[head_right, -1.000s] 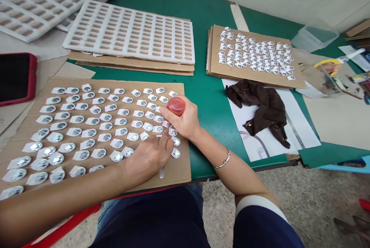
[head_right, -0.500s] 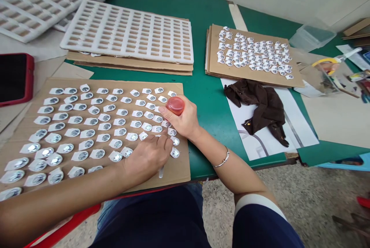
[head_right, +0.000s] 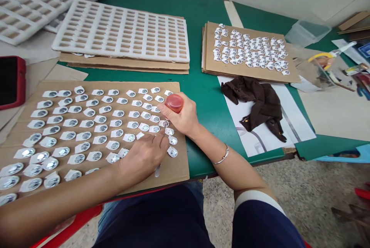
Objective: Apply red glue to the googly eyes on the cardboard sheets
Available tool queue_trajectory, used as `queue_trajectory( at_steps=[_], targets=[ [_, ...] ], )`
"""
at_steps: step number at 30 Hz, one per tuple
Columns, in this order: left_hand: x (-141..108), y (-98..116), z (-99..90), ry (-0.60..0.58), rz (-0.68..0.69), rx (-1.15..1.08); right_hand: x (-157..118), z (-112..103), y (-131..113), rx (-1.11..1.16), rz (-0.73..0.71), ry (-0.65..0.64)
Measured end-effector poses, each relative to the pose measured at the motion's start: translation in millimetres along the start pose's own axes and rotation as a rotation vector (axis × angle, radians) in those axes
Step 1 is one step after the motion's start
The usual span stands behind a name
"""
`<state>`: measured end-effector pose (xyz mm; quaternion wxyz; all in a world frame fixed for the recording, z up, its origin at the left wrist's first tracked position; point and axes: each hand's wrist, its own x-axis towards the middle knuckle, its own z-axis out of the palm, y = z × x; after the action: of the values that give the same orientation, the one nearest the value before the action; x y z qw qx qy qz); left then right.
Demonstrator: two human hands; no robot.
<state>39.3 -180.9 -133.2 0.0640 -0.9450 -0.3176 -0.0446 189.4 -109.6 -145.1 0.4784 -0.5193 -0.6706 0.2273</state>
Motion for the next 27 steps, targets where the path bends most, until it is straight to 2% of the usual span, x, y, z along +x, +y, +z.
queue_trajectory(
  at_steps=[10, 21, 23, 27],
  targets=[
    [3, -8, -3.7, -0.145, -0.023, -0.121, -1, -4, 1, -0.001, 0.012, -0.031],
    [7, -16, -14.9, -0.322, -0.093, -0.236, -3, -4, -1, -0.019, -0.066, -0.03],
    [9, -24, -18.5, -0.303, -0.132, -0.321, -2, -5, -4, -0.019, -0.061, -0.042],
    [16, -48, -24.4, -0.187, -0.23, -0.623, -1, -18, -21, -0.015, -0.053, -0.036]
  ],
)
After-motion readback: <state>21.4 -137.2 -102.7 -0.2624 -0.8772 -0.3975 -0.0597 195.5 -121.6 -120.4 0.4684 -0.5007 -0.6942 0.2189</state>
